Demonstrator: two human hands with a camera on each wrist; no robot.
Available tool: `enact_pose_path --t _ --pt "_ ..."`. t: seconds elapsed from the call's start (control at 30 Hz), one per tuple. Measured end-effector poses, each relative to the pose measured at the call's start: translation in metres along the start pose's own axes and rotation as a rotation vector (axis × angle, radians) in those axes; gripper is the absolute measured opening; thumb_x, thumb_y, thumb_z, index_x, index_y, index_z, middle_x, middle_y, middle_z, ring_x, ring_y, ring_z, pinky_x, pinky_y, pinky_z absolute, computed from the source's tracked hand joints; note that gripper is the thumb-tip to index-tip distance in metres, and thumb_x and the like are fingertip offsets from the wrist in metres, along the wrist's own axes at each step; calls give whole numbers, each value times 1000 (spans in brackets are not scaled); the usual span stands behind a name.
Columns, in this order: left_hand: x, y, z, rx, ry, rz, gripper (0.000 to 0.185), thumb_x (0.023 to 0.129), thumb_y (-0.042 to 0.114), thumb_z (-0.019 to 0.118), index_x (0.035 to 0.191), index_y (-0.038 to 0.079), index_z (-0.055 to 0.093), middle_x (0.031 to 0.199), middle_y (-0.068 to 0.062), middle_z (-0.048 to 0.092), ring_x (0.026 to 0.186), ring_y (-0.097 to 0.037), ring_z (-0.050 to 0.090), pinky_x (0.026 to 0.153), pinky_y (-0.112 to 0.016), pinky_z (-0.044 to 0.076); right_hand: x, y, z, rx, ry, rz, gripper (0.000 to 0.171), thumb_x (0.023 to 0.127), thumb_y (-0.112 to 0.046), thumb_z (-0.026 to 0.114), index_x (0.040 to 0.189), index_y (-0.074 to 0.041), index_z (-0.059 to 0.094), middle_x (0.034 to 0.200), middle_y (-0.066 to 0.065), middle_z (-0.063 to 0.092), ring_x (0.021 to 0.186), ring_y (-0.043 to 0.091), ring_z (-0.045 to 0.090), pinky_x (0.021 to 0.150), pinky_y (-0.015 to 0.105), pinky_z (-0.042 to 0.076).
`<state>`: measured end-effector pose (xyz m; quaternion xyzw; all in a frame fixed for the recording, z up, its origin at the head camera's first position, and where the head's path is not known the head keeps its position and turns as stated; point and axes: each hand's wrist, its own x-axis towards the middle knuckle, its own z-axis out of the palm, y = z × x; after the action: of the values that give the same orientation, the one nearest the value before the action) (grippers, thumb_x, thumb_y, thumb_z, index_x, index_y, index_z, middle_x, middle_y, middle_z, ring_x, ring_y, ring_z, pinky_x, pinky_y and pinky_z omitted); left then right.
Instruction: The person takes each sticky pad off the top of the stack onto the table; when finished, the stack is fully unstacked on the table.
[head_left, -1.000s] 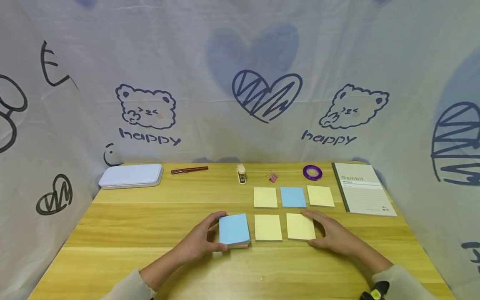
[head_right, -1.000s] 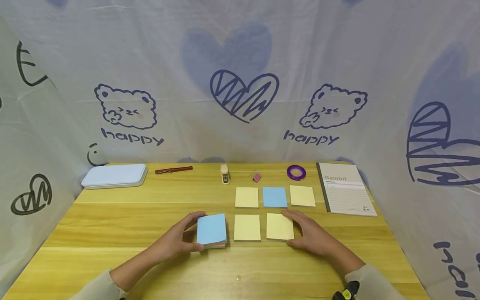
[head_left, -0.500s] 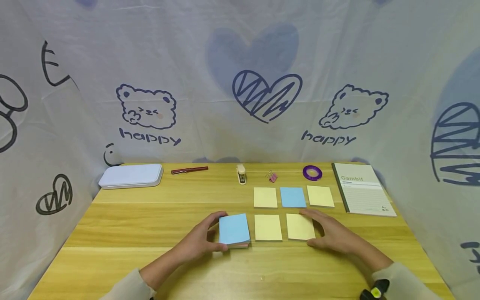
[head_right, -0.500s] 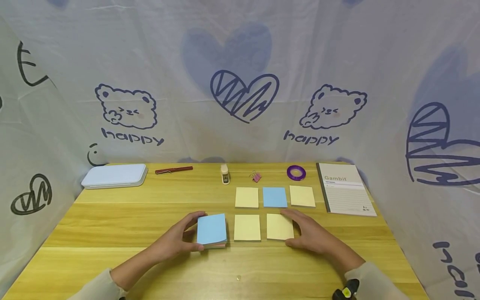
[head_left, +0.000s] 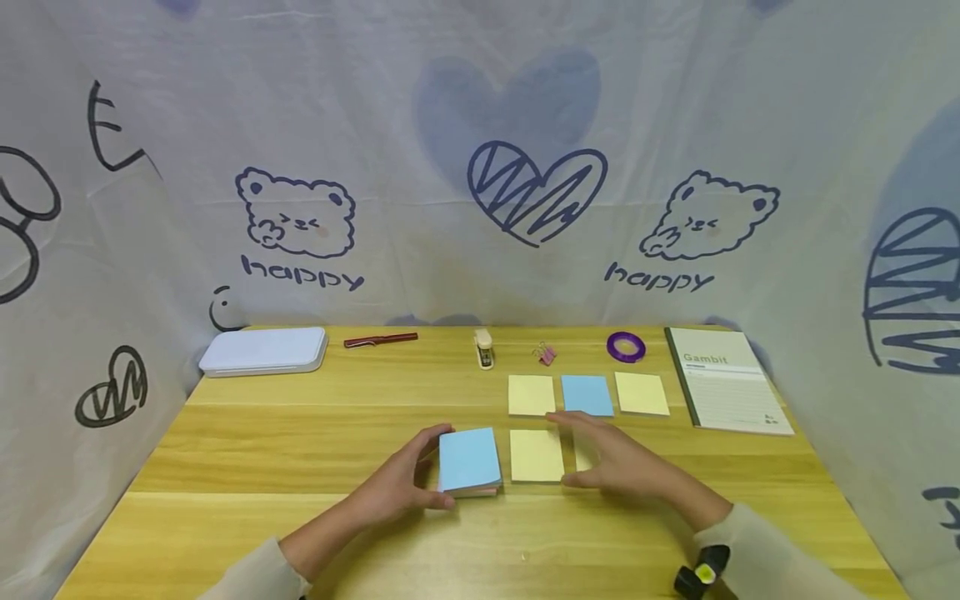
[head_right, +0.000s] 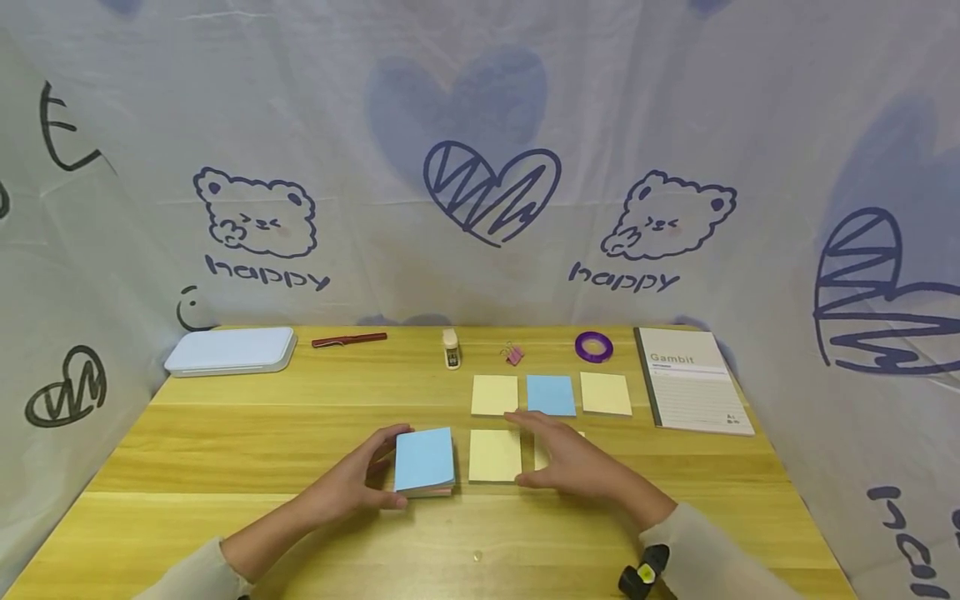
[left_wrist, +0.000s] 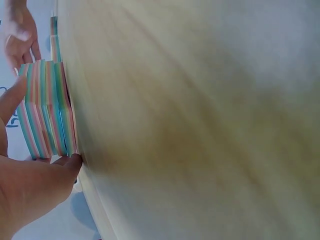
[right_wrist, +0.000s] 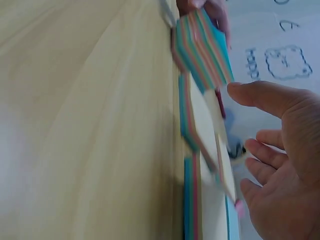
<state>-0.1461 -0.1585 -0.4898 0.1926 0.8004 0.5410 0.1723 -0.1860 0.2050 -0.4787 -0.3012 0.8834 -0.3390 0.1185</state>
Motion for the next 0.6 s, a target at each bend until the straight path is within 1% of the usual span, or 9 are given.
enact_pose_path --t 0.17,0.3,0.43,0.5,0.6 --pt "1 -3 2 7 25 -14 96 82 13 88 158 1 30 161 -26 36 151 -48 29 120 -65 27 21 -20 13 28 -42 -28 87 87 -31 85 159 -14 40 163 16 38 151 42 31 119 65 29" --pt "2 -5 4 7 36 -28 93 83 11 88 157 2 32 160 -26 37 151 -47 29 120 -65 27 36 -32 24 43 -69 -55 90 85 -39 85 160 -16 39 163 10 39 151 35 34 122 58 29" --pt "2 -5 3 11 40 -33 92 83 13 88 157 4 33 160 -25 38 151 -47 29 121 -64 26 49 -42 34 31 -84 -100 96 83 -47 85 159 -12 39 163 8 40 151 32 36 122 54 32" --pt "2 -4 3 13 40 -35 92 83 14 88 157 4 33 160 -25 38 151 -47 30 121 -64 26 54 -46 39 24 -87 -125 97 82 -46 86 159 -9 39 162 10 42 150 32 38 121 54 34" --pt "2 -4 3 15 37 -35 91 84 15 88 156 5 34 160 -25 38 150 -47 30 121 -63 26 59 -52 44 27 -94 -142 94 83 -40 88 157 -7 41 160 11 45 148 31 41 119 54 38"
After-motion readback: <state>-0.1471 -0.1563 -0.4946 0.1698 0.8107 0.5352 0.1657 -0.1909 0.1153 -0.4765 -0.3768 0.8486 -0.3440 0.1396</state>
